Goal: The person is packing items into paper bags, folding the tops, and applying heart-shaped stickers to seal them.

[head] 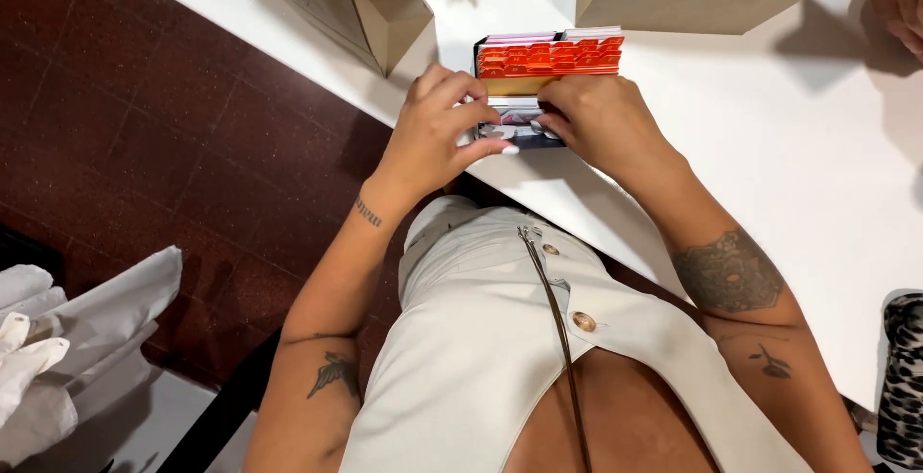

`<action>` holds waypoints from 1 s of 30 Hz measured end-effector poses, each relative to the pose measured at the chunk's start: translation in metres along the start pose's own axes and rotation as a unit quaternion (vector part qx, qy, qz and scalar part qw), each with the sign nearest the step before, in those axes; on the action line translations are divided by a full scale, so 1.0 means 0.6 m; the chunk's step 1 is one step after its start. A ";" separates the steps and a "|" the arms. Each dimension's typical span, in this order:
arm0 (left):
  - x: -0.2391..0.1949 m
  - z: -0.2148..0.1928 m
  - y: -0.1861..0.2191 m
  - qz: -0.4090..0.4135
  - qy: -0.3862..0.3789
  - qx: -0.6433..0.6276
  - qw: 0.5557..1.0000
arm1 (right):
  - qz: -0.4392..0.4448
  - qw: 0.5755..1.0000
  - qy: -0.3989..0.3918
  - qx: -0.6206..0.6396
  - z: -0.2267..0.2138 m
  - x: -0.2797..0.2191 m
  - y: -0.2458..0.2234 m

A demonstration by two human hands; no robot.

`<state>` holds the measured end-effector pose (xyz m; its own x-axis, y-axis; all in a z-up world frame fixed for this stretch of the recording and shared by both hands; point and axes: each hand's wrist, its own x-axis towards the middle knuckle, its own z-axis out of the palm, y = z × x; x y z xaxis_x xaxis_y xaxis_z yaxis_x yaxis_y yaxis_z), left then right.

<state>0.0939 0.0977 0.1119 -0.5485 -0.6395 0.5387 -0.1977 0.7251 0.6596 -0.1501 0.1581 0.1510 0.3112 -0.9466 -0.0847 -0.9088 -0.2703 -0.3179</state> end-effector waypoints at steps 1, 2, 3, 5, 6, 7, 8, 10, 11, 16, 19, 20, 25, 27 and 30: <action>0.002 -0.001 -0.003 -0.005 -0.035 0.015 0.999 | -0.009 1.000 0.021 -0.004 0.010 0.002 0.009; 0.005 -0.001 -0.005 -0.011 -0.070 0.029 0.997 | -0.017 0.999 0.041 -0.007 0.019 0.005 0.017; 0.009 -0.001 -0.008 -0.011 -0.069 0.030 0.997 | -0.019 0.999 0.041 -0.007 0.024 0.006 0.019; 0.019 -0.001 -0.013 0.011 -0.073 0.059 0.996 | -0.024 0.997 0.061 0.028 0.032 0.007 0.023; 0.021 0.001 -0.018 0.011 -0.073 0.060 0.995 | -0.025 0.997 0.062 0.028 0.036 0.006 0.026; 0.023 0.004 -0.022 0.018 -0.068 0.070 0.995 | -0.030 0.996 0.071 0.034 0.040 0.004 0.029; 0.026 0.006 -0.026 0.025 -0.062 0.079 0.995 | -0.036 0.995 0.080 0.039 0.044 0.002 0.033; 0.025 0.009 -0.031 0.024 -0.062 0.079 0.995 | -0.041 0.994 0.089 0.048 0.035 0.001 0.026; 0.025 0.010 -0.033 0.022 -0.063 0.078 0.995 | -0.046 0.993 0.097 0.057 0.031 0.000 0.022; 0.030 -0.004 -0.021 0.040 -0.085 0.091 0.991 | -0.071 0.991 0.108 0.027 0.005 -0.001 0.006; 0.031 -0.014 -0.008 0.044 -0.103 0.094 0.989 | -0.077 0.990 0.116 0.011 -0.004 -0.003 0.001; 0.030 -0.017 -0.004 0.045 -0.114 0.098 0.988 | -0.077 0.990 0.118 0.007 -0.007 -0.005 -0.001; 0.028 -0.029 0.004 0.055 -0.127 0.128 0.982 | -0.067 0.989 0.131 0.012 -0.007 -0.008 -0.005; 0.027 -0.024 0.005 0.064 -0.122 0.140 0.980 | -0.057 0.990 0.125 0.025 0.000 -0.009 -0.004; 0.024 -0.006 0.005 0.083 -0.103 0.160 0.978 | -0.037 0.995 0.095 0.016 0.015 -0.006 0.004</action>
<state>0.0881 0.0896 0.1235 -0.7395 -0.4661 0.4856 -0.3191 0.8780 0.3568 -0.1509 0.1625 0.1422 0.3167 -0.9411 0.1186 -0.8748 -0.3381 -0.3470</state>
